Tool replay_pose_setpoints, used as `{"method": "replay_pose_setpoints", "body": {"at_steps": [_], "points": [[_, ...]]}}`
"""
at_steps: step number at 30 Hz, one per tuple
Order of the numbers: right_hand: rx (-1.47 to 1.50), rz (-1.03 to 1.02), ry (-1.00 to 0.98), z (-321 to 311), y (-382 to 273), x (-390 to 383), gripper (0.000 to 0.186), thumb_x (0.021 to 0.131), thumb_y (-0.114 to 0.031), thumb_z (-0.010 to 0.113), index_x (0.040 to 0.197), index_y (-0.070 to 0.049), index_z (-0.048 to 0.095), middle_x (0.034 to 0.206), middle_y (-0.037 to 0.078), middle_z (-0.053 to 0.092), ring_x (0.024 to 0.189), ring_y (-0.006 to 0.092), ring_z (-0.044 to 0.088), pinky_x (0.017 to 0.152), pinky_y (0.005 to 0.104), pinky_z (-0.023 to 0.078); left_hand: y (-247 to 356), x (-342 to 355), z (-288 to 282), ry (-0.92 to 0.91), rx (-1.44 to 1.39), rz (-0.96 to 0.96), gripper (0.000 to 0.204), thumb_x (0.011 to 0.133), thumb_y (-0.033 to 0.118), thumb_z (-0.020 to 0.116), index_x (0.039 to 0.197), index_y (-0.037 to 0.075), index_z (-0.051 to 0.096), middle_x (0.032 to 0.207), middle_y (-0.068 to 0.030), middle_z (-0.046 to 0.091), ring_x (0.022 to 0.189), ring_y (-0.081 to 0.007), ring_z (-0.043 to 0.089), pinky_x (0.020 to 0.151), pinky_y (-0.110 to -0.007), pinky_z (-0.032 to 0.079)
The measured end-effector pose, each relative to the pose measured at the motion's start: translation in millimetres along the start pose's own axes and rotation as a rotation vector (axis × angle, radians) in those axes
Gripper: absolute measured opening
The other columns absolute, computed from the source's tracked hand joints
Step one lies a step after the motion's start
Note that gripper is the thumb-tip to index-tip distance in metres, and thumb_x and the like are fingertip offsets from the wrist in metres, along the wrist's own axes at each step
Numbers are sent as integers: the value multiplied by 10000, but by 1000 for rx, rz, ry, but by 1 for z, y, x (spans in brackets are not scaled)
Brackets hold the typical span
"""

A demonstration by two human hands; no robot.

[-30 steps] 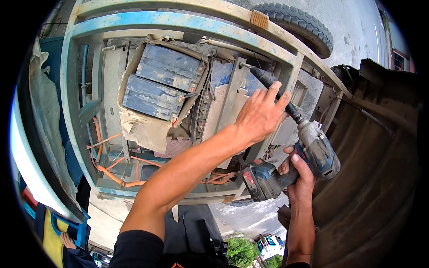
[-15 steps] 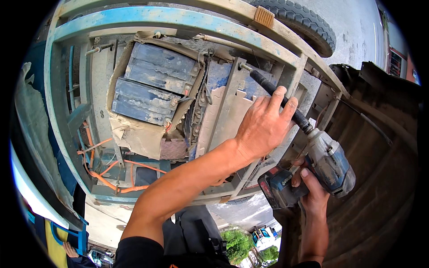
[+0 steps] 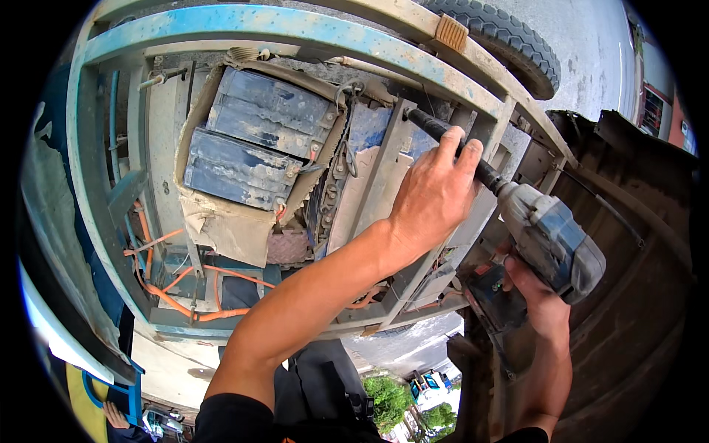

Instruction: The person uses a power drill to remove bolts from a metal frame on a three-wheeled vehicle. They then use a screwdriver to disconnect wires from the battery terminals and remove a battery unit from the compartment.

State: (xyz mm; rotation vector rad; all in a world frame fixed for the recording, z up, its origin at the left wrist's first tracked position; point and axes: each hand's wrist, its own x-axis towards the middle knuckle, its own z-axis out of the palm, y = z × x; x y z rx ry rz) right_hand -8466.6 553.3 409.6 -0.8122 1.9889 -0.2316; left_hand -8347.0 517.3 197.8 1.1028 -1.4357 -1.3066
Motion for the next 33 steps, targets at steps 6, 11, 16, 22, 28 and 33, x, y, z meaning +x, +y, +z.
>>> {"method": "replay_pose_setpoints", "body": {"at_steps": [6, 11, 16, 22, 28, 33], "points": [[-666, -354, -74, -26, -10, 30, 461, 896, -72, 788, 1333, 19, 674, 1149, 96, 748, 987, 170, 704, 918, 324, 564, -8, 4, 0, -47, 20, -67, 660, 914, 37, 716, 1479, -71, 392, 1467, -368, 433, 1084, -565, 629, 934, -585, 536], [-442, -297, -110, -6, -44, 48, 613, 820, -90, 835, 1391, 26, 645, 1148, 90, 755, 1014, 141, 685, 976, 294, 530, -12, -3, -4, -71, 46, -53, 737, 921, 64, 719, 1528, -77, 325, 1499, -398, 395, 1089, -570, 618, 952, -596, 525], [-456, -164, -96, -26, -8, 41, 617, 830, -53, 848, 1401, 24, 629, 1132, 66, 758, 1010, 148, 690, 963, 288, 529, -11, -1, -1, -60, 55, -15, 767, 939, 89, 728, 1554, -70, 297, 1500, -413, 387, 1105, -572, 609, 986, -588, 518], [-529, -275, -53, -34, 10, 38, 450, 891, 41, 792, 1326, 11, 678, 1164, 108, 775, 1069, 197, 726, 986, 353, 565, -21, -5, -8, -39, 72, -43, 705, 958, 104, 722, 1543, -40, 357, 1506, -369, 415, 1188, -570, 593, 1017, -572, 513], [-561, -204, -115, -46, 25, 31, 571, 875, 5, 826, 1409, -20, 623, 1224, 110, 757, 1109, 216, 719, 994, 366, 560, -68, -5, -22, -9, 110, -205, 613, 952, 73, 698, 1496, -47, 445, 1398, -282, 493, 1158, -513, 630, 973, -546, 540], [-533, -177, -167, -49, 25, 30, 535, 895, -35, 816, 1390, -40, 613, 1194, 85, 729, 1061, 200, 683, 921, 345, 538, -96, 34, -23, -123, 362, -225, 338, 940, -7, 625, 1262, -86, 559, 1176, -278, 537, 997, -476, 689, 869, -521, 607]]}}
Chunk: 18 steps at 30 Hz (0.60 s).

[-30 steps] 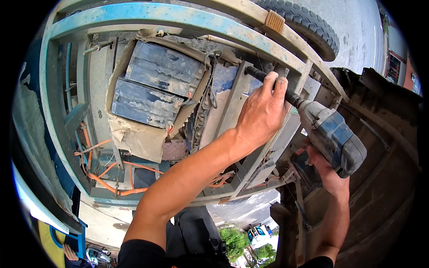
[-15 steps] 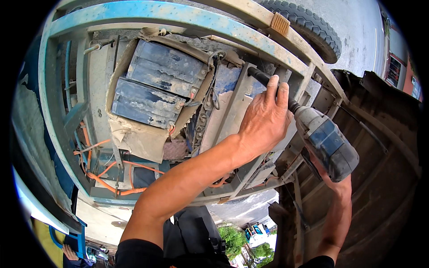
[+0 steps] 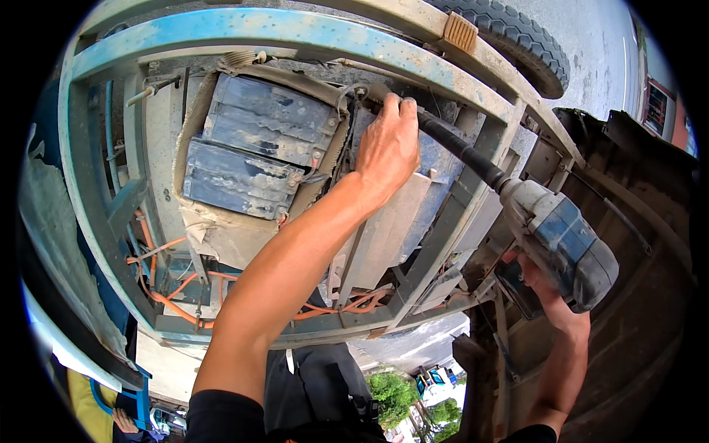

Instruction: The person uses a power drill to remove bolts from a metal frame on a three-wheeled vehicle. They then use a screwdriver to disconnect wires from the battery terminals and remove a battery unit from the compartment.

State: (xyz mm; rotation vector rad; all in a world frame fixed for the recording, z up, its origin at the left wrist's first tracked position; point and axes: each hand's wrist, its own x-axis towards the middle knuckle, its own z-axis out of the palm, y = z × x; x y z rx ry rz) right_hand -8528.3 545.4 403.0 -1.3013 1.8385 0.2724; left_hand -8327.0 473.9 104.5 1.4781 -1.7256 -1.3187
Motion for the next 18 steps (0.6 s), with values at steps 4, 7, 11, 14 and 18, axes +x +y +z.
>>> {"method": "replay_pose_setpoints", "body": {"at_steps": [4, 7, 11, 14, 18], "points": [[-7, 2, 51, 4, -5, -6, 393, 930, -46, 783, 1302, -42, 654, 1139, 62, 726, 990, 168, 657, 864, 322, 523, -5, 13, 10, 26, 148, 174, 289, 895, -24, 660, 1177, -50, 602, 1159, -251, 562, 967, -443, 706, 815, -507, 615], [-28, 5, 92, 8, -9, -8, 289, 957, -54, 757, 1236, -44, 685, 1097, 46, 724, 937, 144, 638, 821, 304, 512, -8, 18, 14, -41, 233, 230, 263, 890, -16, 655, 1151, -36, 629, 1068, -218, 605, 941, -406, 723, 776, -486, 625], [-68, 1, 153, 12, -18, -15, 158, 992, -66, 724, 1149, -46, 727, 1042, 23, 721, 866, 112, 612, 764, 281, 496, -7, 23, 16, -62, 252, 258, 218, 892, -2, 652, 1109, -23, 640, 971, -200, 657, 860, -395, 742, 744, -473, 630], [-15, 3, 155, 13, -23, -20, 140, 1003, -76, 715, 1136, -38, 737, 1029, 8, 718, 837, 96, 595, 741, 268, 483, -10, 24, 19, -31, 193, 250, 206, 881, 23, 662, 1084, -16, 661, 949, -208, 669, 815, -409, 745, 718, -502, 619], [180, 6, 147, 13, -18, -26, 177, 1009, -64, 714, 1179, -30, 745, 1056, 18, 735, 876, 105, 636, 771, 274, 506, -8, 28, 18, -46, 230, 236, 222, 865, 31, 667, 1083, -12, 673, 927, -209, 694, 822, -418, 746, 708, -518, 608]]}}
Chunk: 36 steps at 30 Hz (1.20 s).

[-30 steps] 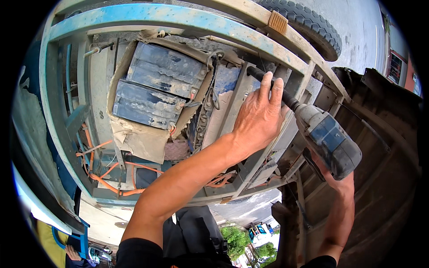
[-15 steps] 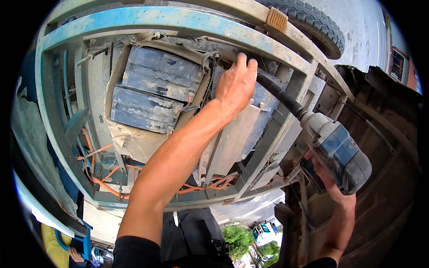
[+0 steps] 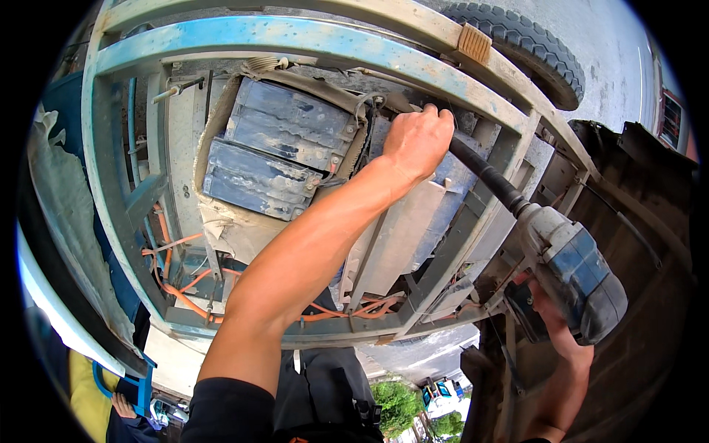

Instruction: The person uses a power drill to remove bolts from a metal frame on a three-wheeled vehicle. They then use a screwdriver to disconnect wires from the battery terminals and remove a battery unit from the compartment.

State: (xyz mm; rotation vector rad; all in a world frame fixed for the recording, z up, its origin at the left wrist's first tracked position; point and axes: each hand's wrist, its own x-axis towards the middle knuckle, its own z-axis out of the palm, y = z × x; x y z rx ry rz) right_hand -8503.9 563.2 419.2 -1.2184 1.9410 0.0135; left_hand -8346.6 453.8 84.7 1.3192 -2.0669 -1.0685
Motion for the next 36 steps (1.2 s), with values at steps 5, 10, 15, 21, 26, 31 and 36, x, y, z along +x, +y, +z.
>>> {"method": "replay_pose_setpoints", "body": {"at_steps": [5, 10, 15, 21, 26, 31, 36], "points": [[92, 105, 38, 0, -2, 7, 275, 946, 4, 774, 1218, -32, 754, 1128, 57, 770, 1002, 166, 712, 901, 316, 550, 14, 4, -14, -195, -39, -120, 274, 831, 36, 693, 1096, -27, 665, 892, -244, 733, 844, -436, 752, 734, -533, 603], [-90, 9, 24, -1, 0, 13, 367, 893, 39, 820, 1246, -43, 758, 1162, 78, 786, 1058, 207, 745, 951, 338, 564, 10, 4, -18, -103, -83, -108, 367, 808, 53, 733, 1149, -53, 648, 895, -272, 730, 868, -462, 748, 756, -553, 598], [-61, 46, 26, 4, -7, 22, 376, 891, 37, 816, 1253, -49, 755, 1158, 84, 786, 1057, 215, 747, 952, 347, 564, 8, -3, -10, -67, -91, -105, 390, 802, 51, 747, 1159, -67, 643, 947, -286, 725, 895, -480, 738, 776, -553, 597], [-57, 32, 15, 11, -4, 17, 366, 913, -3, 790, 1273, -48, 736, 1175, 92, 773, 1069, 231, 739, 956, 367, 565, 9, 4, -13, -97, -106, -77, 276, 804, 70, 757, 1014, -61, 635, 955, -288, 724, 891, -479, 736, 791, -548, 602], [-78, 32, 5, 10, -11, 13, 362, 932, -37, 768, 1290, -48, 721, 1189, 99, 762, 1080, 244, 732, 958, 384, 566, 12, 6, -15, -91, -139, -30, 290, 775, 131, 814, 939, -33, 640, 916, -265, 718, 875, -468, 737, 783, -538, 608], [-52, 65, -16, 19, -3, 8, 360, 950, -71, 747, 1307, -47, 705, 1204, 105, 752, 1090, 257, 726, 961, 401, 566, 24, -4, -24, -36, -145, -26, 305, 763, 142, 830, 940, -23, 644, 904, -233, 697, 870, -442, 731, 791, -517, 609], [12, 148, -57, 36, 14, -22, 362, 969, -105, 726, 1324, -46, 689, 1218, 112, 741, 1100, 269, 719, 964, 418, 567, 46, -31, -55, 142, -194, -13, 274, 777, 121, 799, 927, -14, 614, 887, -197, 618, 823, -405, 687, 707, -509, 579]]}}
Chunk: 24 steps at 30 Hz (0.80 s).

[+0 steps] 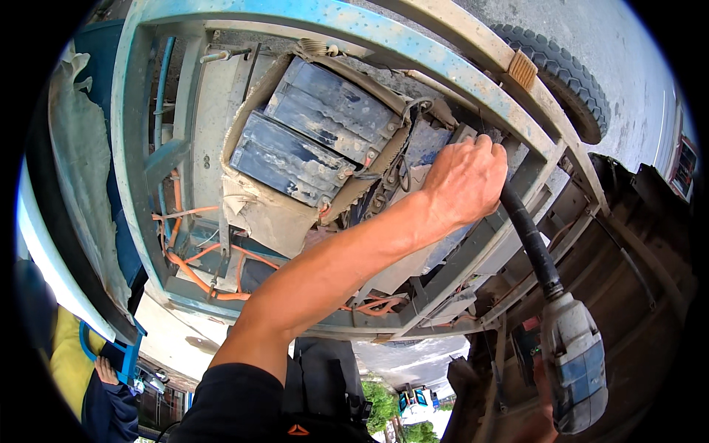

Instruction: The person uses a power drill to remove bolts from a metal frame on a three-wheeled vehicle. They then use a screwdriver to disconnect wires from the battery terminals and remove a battery unit from the compartment.

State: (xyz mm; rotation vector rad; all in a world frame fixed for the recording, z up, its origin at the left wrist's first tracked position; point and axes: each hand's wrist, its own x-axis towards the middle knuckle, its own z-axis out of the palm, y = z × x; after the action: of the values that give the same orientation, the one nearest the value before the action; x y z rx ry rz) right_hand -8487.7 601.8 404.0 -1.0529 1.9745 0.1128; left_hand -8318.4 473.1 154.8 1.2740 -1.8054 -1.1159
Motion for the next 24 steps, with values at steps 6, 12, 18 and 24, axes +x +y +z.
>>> {"method": "replay_pose_setpoints", "body": {"at_steps": [6, 12, 18, 24], "points": [[223, 170, -231, 76, 47, -70, 369, 991, -146, 700, 1345, -45, 670, 1235, 120, 728, 1112, 285, 712, 967, 439, 568, -7, -119, -102, 43, 196, -129, 218, 818, 115, 752, 937, -7, 616, 873, -176, 577, 787, -385, 661, 669, -489, 562], [573, -26, -377, 251, -21, -118, 373, 1030, -213, 631, 1369, -59, 657, 1245, 122, 717, 1098, 303, 704, 940, 451, 572, -89, -256, -226, -60, 478, -309, 257, 825, 114, 753, 1035, -5, 664, 931, -177, 629, 900, -392, 674, 790, -490, 562], [533, -418, -357, 382, -115, -81, 658, 973, -212, 759, 1544, -6, 504, 1386, 180, 696, 1173, 331, 729, 975, 432, 592, -207, -321, -272, 139, 176, -593, 315, 900, 83, 778, 1195, 21, 686, 1101, -192, 681, 1032, -383, 683, 929, -435, 535], [338, -497, -239, 441, -176, -35, 799, 841, -77, 865, 1548, 1, 500, 1351, 205, 709, 1188, 312, 728, 1021, 392, 559, -295, -317, -252, 369, -14, -582, 374, 935, 141, 804, 1276, 43, 683, 1243, -189, 657, 1200, -348, 635, 1022, -419, 510]]}}
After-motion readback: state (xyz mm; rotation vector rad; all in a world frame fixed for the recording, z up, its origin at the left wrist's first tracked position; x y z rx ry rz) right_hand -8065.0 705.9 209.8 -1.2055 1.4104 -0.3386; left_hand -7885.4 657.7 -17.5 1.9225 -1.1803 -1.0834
